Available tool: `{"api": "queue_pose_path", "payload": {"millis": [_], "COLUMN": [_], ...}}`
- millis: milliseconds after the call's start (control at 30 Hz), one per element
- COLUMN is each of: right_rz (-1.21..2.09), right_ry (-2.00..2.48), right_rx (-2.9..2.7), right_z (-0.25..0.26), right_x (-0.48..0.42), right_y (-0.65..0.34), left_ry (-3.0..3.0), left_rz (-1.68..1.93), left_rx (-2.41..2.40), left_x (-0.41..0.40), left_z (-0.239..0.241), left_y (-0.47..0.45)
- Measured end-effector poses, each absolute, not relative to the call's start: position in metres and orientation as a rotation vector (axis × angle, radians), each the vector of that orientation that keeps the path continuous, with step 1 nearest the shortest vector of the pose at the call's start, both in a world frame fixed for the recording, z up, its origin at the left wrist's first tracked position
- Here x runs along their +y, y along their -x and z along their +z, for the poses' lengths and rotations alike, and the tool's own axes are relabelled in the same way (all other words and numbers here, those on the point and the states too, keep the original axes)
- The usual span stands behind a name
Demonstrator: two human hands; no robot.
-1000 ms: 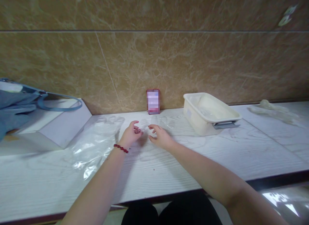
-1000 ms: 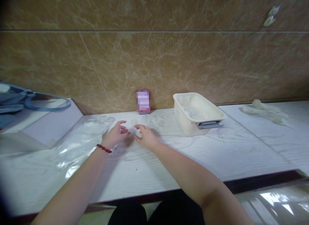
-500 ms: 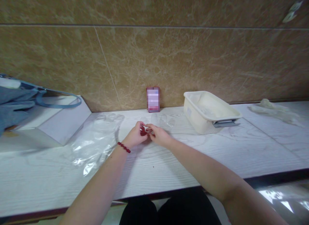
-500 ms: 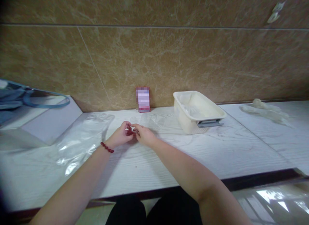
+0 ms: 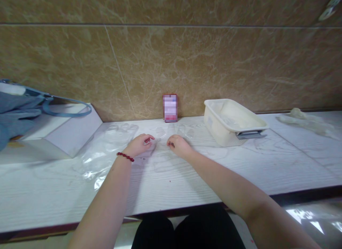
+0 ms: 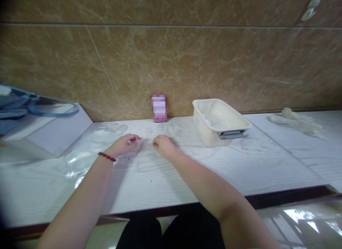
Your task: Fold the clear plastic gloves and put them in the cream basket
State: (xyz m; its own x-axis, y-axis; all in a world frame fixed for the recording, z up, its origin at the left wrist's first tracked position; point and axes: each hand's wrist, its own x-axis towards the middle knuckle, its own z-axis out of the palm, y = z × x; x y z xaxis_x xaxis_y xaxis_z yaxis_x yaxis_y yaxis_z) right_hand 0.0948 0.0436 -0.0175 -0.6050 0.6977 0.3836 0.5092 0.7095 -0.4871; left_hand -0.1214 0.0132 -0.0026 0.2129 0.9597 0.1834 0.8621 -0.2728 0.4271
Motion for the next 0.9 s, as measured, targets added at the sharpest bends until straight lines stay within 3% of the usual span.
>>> {"api": "queue_pose_path", "payload": {"millis": [467, 900], "right_rz": [0.262, 0.321], "right_ry": [1.031, 1.104], "right_rx": [-2.364, -2.411], "right_z": [-0.023, -0.013], "right_x": [0.044, 0.05], "right_y": [-0.097, -0.112], "left_ry": [-2.506, -2.339], "left_rz": [0.262, -0.058], "left_rx": [1.63, 1.713], "left_x": [0.015, 0.012], "left_z": [-0.011, -0.007], "left_y": [0.115, 0.116]}}
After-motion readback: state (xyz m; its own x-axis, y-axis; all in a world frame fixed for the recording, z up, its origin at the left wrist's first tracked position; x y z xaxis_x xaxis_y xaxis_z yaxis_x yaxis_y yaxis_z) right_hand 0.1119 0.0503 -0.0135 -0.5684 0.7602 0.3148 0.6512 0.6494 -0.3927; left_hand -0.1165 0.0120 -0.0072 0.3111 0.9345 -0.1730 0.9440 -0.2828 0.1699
